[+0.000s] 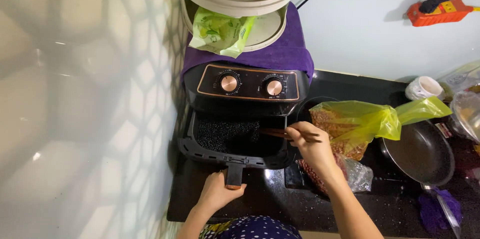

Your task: The person opens the air fryer basket and stirs the food inside with chopsticks, then closes the basket and spends a long interval holding and aligning the chopsticks in both hands while the appliance runs. Near the end the person reopens the basket and reaches toward the food again.

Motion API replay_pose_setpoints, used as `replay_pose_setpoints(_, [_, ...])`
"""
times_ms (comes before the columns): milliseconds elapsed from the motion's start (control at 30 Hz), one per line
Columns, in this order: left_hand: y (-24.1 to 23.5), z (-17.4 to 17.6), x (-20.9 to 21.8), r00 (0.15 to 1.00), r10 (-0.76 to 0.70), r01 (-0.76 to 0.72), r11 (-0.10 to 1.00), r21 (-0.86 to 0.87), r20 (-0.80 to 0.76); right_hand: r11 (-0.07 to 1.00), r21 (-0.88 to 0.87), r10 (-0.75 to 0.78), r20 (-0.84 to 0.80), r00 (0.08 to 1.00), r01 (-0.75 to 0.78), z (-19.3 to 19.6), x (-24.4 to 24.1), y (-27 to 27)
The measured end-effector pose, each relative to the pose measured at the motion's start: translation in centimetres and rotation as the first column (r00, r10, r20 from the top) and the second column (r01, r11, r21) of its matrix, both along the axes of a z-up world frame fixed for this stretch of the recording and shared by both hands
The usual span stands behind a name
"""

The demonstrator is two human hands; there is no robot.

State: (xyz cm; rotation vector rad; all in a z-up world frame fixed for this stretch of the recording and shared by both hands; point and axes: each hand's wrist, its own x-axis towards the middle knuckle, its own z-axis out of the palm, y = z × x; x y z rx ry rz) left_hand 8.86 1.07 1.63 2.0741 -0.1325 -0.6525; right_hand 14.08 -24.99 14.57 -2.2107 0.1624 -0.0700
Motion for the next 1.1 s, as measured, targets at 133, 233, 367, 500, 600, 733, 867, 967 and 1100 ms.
replay_pose_setpoints(133, [0.0, 0.9, 0.1, 1.000, 0.001, -0.001, 0.999, 0.034, -0.017, 0.991, 0.091, -0.090, -0.055, 0.994, 0.094, 1.5, -1.0, -0.8])
replay_pose_setpoints(233, [-0.1, 0.4, 0.1, 0.999, 0.013, -0.014, 1.000, 0.024, 0.036, 0.991, 0.091, -0.096, -0.051, 0.994, 0.100, 2.3, -1.3, -0.7])
replay_pose_setpoints(367, [-0.3, 0.7, 0.0, 1.000, 0.028, -0.028, 1.000, 0.007, -0.012, 0.992, -0.125, -0.022, -0.094, 0.995, 0.010, 0.5, -0.2, -0.1])
replay_pose_setpoints(500, [-0.3, 0.1, -0.3, 0.996, 0.053, -0.050, 0.998, -0.036, 0.075, 0.927, -0.366, 0.099, 0.030, 0.995, -0.081, -2.0, 0.7, 0.0])
replay_pose_setpoints(600, [-0.1, 0.3, -0.3, 0.996, 0.056, -0.053, 0.998, -0.038, 0.069, 0.942, -0.334, 0.086, 0.118, 0.989, -0.042, -0.6, 0.6, 0.1])
replay_pose_setpoints(733, [-0.2, 1.0, 0.2, 0.999, 0.050, -0.050, 0.999, -0.012, 0.022, 0.986, -0.163, -0.022, 0.109, 0.994, 0.040, 2.0, -0.3, -0.6])
replay_pose_setpoints(867, [-0.4, 2.3, 1.1, 0.999, 0.040, -0.040, 0.998, 0.041, 0.005, 0.995, -0.039, -0.092, 0.064, 0.994, 0.095, 4.9, -2.0, -1.4])
replay_pose_setpoints(967, [-0.7, 2.3, 2.1, 0.986, 0.070, -0.073, 0.997, 0.018, 0.151, 0.995, 0.018, -0.099, 0.099, 0.990, 0.098, 6.4, -4.3, -3.6])
replay_pose_setpoints(1100, [-1.2, 0.5, 4.3, 1.000, 0.001, -0.003, 0.995, 0.102, 0.023, 0.992, 0.127, -0.055, 0.326, 0.944, 0.014, 9.2, -9.3, -6.7])
